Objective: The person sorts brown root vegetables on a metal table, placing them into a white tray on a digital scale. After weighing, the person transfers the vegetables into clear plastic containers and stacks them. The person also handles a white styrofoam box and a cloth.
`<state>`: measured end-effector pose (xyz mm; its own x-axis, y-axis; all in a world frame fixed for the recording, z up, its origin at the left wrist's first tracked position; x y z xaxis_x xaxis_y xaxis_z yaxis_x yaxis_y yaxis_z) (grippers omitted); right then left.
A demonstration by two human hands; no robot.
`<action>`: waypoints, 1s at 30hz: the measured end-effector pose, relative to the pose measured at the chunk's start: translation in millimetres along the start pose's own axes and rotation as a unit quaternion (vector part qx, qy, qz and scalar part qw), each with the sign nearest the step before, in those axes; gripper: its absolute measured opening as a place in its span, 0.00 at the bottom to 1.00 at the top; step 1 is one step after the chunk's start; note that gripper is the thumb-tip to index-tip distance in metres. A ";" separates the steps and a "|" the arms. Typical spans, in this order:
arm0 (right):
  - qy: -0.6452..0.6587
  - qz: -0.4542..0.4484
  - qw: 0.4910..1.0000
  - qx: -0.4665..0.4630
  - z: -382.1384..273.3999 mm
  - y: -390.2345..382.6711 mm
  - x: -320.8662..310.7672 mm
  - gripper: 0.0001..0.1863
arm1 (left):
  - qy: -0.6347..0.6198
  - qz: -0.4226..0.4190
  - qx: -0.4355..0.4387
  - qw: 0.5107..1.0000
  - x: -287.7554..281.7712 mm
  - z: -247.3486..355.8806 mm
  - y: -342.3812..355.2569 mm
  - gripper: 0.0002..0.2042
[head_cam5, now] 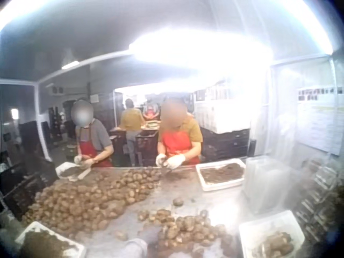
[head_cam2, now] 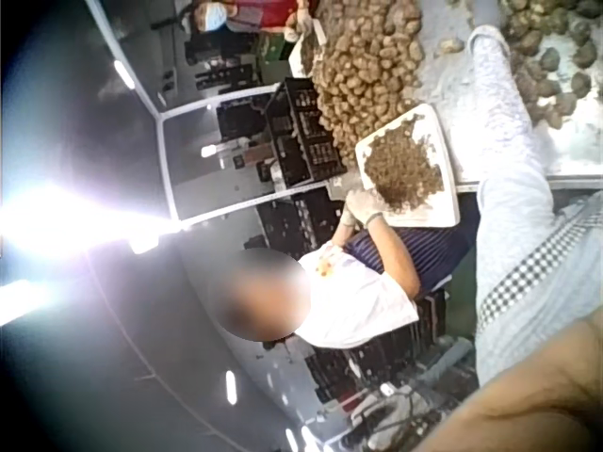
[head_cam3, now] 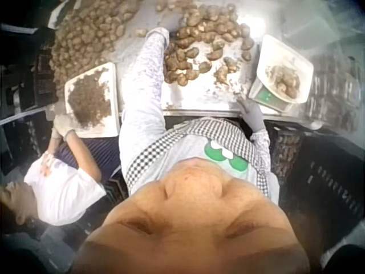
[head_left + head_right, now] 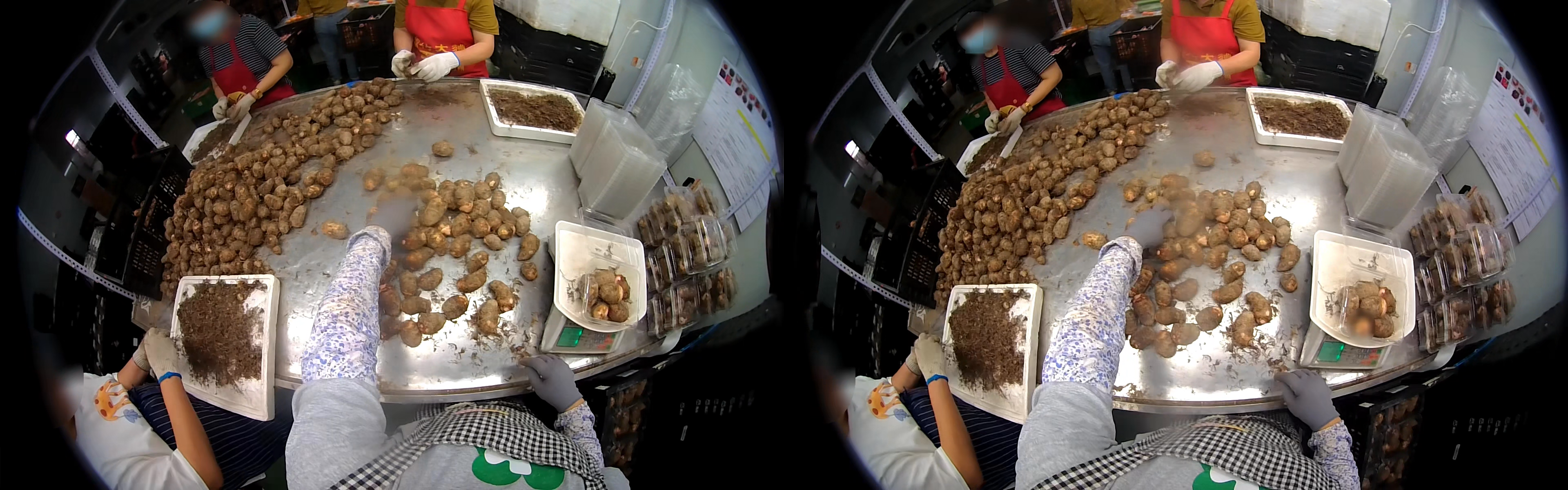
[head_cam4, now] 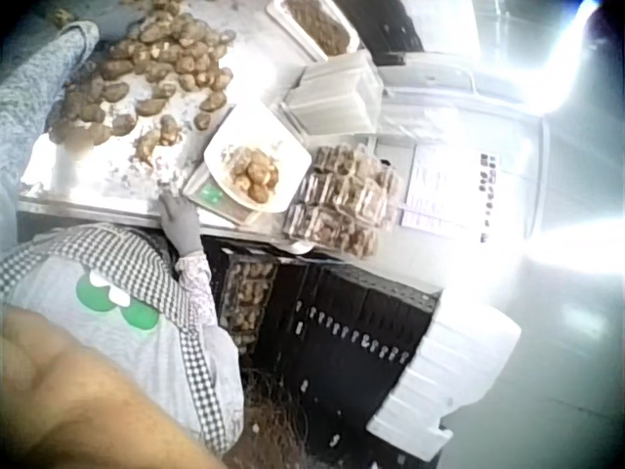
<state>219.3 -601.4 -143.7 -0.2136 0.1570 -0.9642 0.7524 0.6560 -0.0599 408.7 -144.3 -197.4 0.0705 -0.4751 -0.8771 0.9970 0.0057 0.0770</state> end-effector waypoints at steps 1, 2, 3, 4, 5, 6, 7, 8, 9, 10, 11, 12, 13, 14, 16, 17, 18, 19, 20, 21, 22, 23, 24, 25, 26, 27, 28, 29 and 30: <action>-0.004 0.006 1.000 -0.004 1.1 -2.2 -0.2 0.10 | -0.018 0.003 -0.012 1.000 -7.0 4.8 -4.1 0.15; -0.008 0.011 1.000 -0.008 2.4 -4.5 -0.5 0.10 | -0.026 0.018 -0.033 0.999 -8.3 5.3 -7.3 0.15; -0.011 0.018 1.000 -0.013 2.3 -5.5 -0.6 0.10 | -0.031 0.034 -0.054 0.997 -12.3 5.0 -12.2 0.16; -0.006 0.024 1.000 -0.015 2.6 -6.7 -0.5 0.10 | -0.037 0.051 -0.075 0.995 -15.7 4.4 -18.3 0.17; -0.003 0.030 0.999 -0.018 3.3 -6.5 -0.7 0.09 | -0.070 0.081 -0.092 0.990 -19.6 4.0 -24.6 0.18; 0.000 0.035 0.999 -0.022 3.2 -6.2 -1.4 0.09 | -0.103 0.111 -0.110 0.982 -22.2 4.2 -32.0 0.19; 0.003 0.028 0.999 -0.020 2.5 -5.9 -1.0 0.09 | -0.137 0.142 -0.127 0.972 -25.1 3.9 -39.4 0.21; 0.006 0.020 1.000 -0.019 0.7 -5.6 -1.4 0.09 | -0.242 0.163 -0.202 0.935 -24.9 -4.5 -49.5 0.25; 0.013 0.014 1.000 -0.017 2.3 -5.9 0.3 0.09 | -0.335 0.169 -0.213 0.902 -34.1 7.8 -56.2 0.25; 0.007 0.015 0.999 -0.029 1.1 -6.0 0.7 0.09 | -0.429 0.173 -0.224 0.858 -40.4 18.1 -66.5 0.25; 0.001 0.015 0.999 -0.041 0.7 -4.5 1.1 0.09 | -0.518 0.176 -0.233 0.804 -40.4 23.3 -74.9 0.25; -0.004 0.017 0.998 -0.052 -0.1 -3.0 0.4 0.09 | -0.627 0.171 -0.132 0.748 -28.4 20.7 -73.7 0.22; -0.003 0.015 0.998 -0.061 -2.4 -0.9 -1.5 0.09 | -0.621 0.162 -0.069 0.764 -31.8 32.4 -81.6 0.21; -0.001 0.014 0.998 -0.069 -6.2 2.6 -4.6 0.09 | -0.612 0.153 -0.005 0.776 -34.6 45.8 -90.3 0.20; 0.001 0.015 0.996 -0.093 -12.2 8.2 -7.9 0.10 | -0.774 0.099 0.043 0.624 -36.9 81.7 -106.2 0.20; 0.004 0.015 0.995 -0.099 -12.6 10.5 -8.2 0.10 | -0.781 0.091 0.043 0.616 -42.3 100.2 -114.5 0.23; 0.006 0.014 0.994 -0.104 -12.3 12.0 -7.5 0.10 | -0.789 0.082 0.043 0.607 -45.3 116.8 -122.2 0.25; 0.010 0.012 0.994 -0.110 -12.0 12.5 -5.7 0.10 | -0.797 0.074 0.040 0.599 -46.0 128.8 -129.2 0.28; 0.004 0.008 0.993 -0.116 -10.6 13.4 -2.8 0.10 | -0.814 0.054 0.035 0.577 -43.9 138.8 -132.6 0.27; 0.010 0.012 0.993 -0.121 -10.6 14.9 -4.8 0.10 | -0.831 0.033 0.030 0.554 -41.0 147.9 -135.0 0.27; 0.018 0.015 0.992 -0.127 -11.9 16.7 -6.9 0.10 | -0.847 0.014 0.023 0.531 -36.7 154.0 -139.1 0.27; 0.025 0.018 0.991 -0.132 -11.8 17.2 -7.7 0.10 | -0.833 0.013 -0.015 0.552 -28.3 151.7 -142.9 0.27; 0.026 0.014 0.990 -0.137 -10.0 16.6 -4.4 0.10 | -0.818 0.011 -0.053 0.573 -18.7 146.6 -146.4 0.27; 0.019 -0.002 0.990 -0.141 -8.5 15.4 -3.0 0.11 | -0.800 0.008 -0.089 0.593 -14.5 145.4 -148.8 0.27; 0.013 -0.017 0.989 -0.145 -6.6 13.9 -1.6 0.11 | -0.656 -0.017 -0.142 0.741 -18.3 148.9 -149.0 0.24; 0.006 -0.032 0.988 -0.148 -4.5 11.6 0.4 0.12 | -0.561 -0.022 -0.127 0.818 -14.0 146.1 -151.0 0.24; 0.003 -0.012 0.989 -0.149 -0.9 7.9 4.2 0.12 | -0.457 -0.026 -0.109 0.882 -6.2 139.5 -155.2 0.23; 0.008 -0.010 0.990 -0.142 0.0 5.4 2.8 0.12 | -0.345 -0.028 -0.090 0.934 -2.0 137.9 -159.1 0.22; 0.013 -0.008 0.991 -0.135 0.4 2.7 -1.0 0.12 | -0.285 -0.028 -0.076 0.955 1.2 137.9 -161.8 0.23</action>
<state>221.8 -600.1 -143.0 -0.2424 0.1620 -0.9566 0.5557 0.8314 0.0000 243.1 -267.1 -145.6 0.0319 -0.8796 -0.4747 0.9949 0.0734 -0.0693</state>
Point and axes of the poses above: each hand's wrist, its own y-axis towards the middle knuckle, its own x-axis out of the palm, z = x × y, the point moved 6 cm from there along y, towards the middle knuckle, and after that the axes turned 15 degrees about -y, right-handed, at the moved point
